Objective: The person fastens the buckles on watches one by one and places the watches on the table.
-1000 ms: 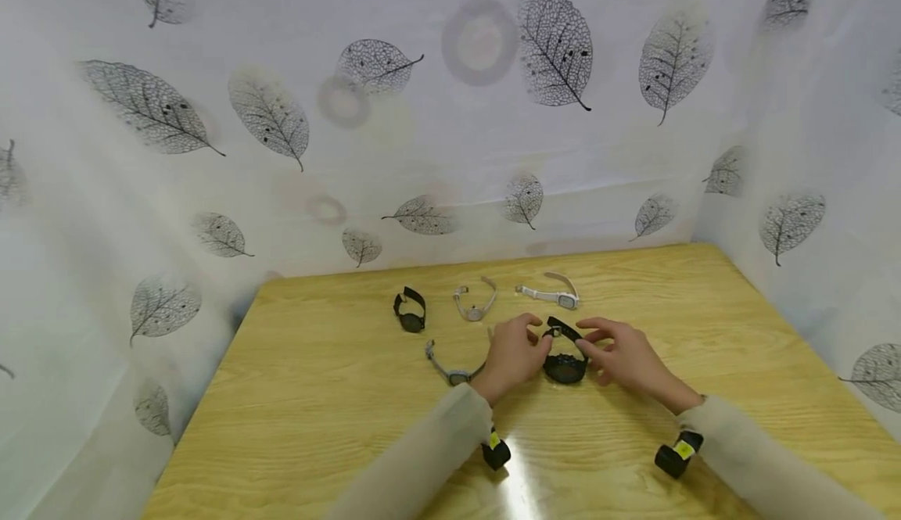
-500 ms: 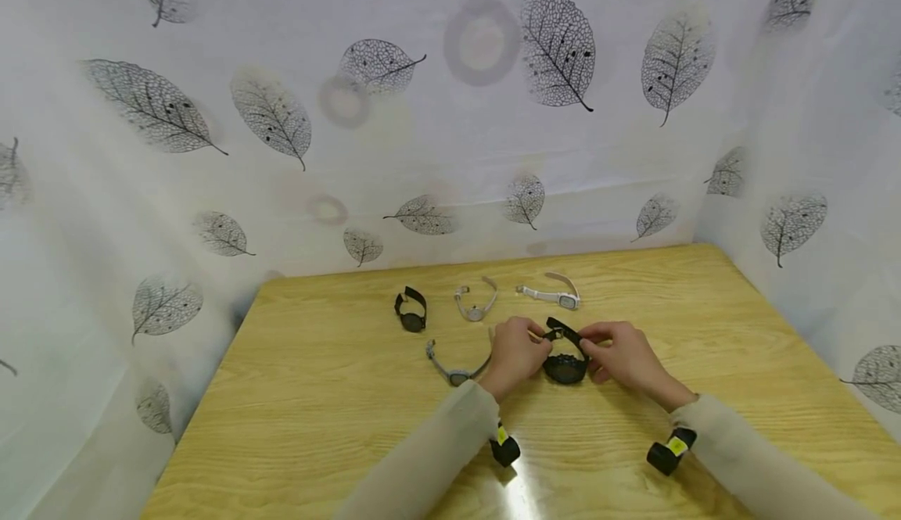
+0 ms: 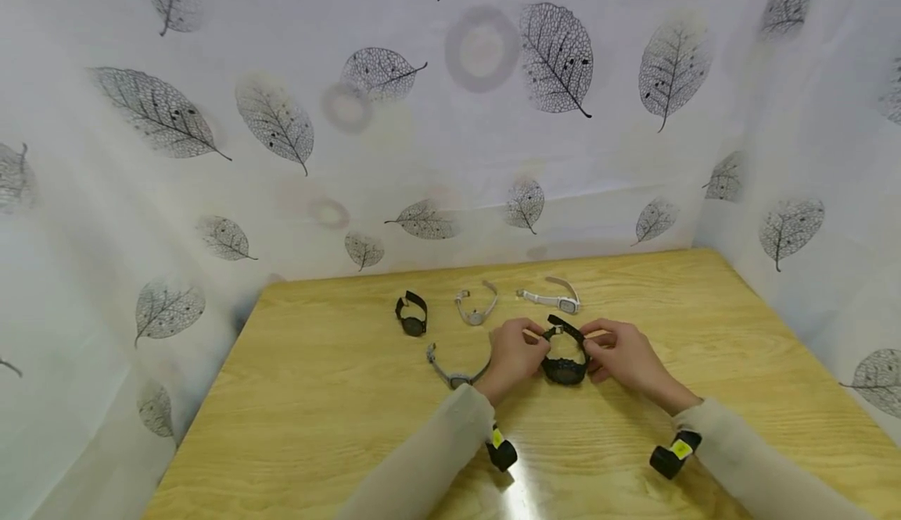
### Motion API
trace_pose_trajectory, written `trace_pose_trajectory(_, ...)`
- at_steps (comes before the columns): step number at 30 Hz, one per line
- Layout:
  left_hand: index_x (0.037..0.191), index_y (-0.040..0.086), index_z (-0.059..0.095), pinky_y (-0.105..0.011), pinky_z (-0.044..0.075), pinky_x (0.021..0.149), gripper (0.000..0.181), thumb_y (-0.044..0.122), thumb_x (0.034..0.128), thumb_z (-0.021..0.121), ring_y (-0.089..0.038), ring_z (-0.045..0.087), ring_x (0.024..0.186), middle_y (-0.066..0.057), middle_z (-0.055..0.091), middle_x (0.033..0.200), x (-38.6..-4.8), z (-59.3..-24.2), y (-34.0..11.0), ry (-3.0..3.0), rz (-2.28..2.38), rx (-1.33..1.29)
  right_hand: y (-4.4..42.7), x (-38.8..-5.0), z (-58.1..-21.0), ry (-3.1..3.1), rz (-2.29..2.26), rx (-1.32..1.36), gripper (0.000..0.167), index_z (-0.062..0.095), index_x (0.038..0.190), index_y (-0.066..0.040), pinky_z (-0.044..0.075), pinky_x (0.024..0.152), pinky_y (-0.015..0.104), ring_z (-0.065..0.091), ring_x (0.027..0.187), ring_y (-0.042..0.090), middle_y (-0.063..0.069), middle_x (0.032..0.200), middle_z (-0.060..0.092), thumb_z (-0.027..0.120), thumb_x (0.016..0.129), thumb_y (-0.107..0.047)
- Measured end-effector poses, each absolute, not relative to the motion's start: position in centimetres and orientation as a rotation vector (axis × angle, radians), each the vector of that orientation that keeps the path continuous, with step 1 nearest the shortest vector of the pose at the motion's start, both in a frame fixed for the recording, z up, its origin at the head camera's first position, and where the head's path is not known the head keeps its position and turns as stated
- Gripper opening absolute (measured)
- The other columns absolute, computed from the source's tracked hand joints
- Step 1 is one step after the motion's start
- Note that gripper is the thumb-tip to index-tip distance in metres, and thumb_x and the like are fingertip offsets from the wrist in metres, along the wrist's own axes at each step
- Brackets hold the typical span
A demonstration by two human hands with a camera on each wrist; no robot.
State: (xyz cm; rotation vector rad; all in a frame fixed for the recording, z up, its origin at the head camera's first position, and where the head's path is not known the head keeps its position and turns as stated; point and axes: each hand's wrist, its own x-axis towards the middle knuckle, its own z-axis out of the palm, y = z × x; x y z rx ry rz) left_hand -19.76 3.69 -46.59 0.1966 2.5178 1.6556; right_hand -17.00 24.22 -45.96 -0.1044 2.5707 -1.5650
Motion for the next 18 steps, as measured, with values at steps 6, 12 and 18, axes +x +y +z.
trace_pose_trajectory(6,0.102,0.014,0.076,-0.032,0.058,0.048,0.014,0.005,0.0938,0.07,-0.023,0.07,0.056,0.001,0.074,0.081,-19.8,-46.4,3.5,2.418,1.838,0.207,24.5,-17.4,-45.1,2.599,-1.631,-0.14,0.031,0.06,0.134,0.001,0.062,0.06,0.04,0.072,0.076,0.027,0.025,0.114,0.072,0.06,0.104,-0.01)
trace_pose_trajectory(12,0.103,0.016,0.075,-0.04,0.062,0.055,0.012,0.008,0.0956,0.071,-0.03,0.072,0.066,0.001,0.075,0.09,-19.7,-46.1,3.3,2.339,1.978,0.292,24.9,-17.7,-44.6,2.65,-1.695,-0.189,0.034,0.061,0.134,-0.001,0.063,0.065,0.039,0.072,0.079,0.026,0.028,0.118,0.069,0.063,0.104,-0.016)
trace_pose_trajectory(18,0.105,0.017,0.076,-0.042,0.063,0.061,0.012,0.01,0.0966,0.072,-0.032,0.072,0.071,0.001,0.075,0.098,-19.4,-46.1,2.9,2.312,2.072,0.351,24.8,-17.8,-44.4,2.667,-1.781,-0.258,0.035,0.064,0.131,-0.001,0.064,0.072,0.038,0.073,0.092,0.021,0.029,0.116,0.069,0.065,0.104,-0.023)
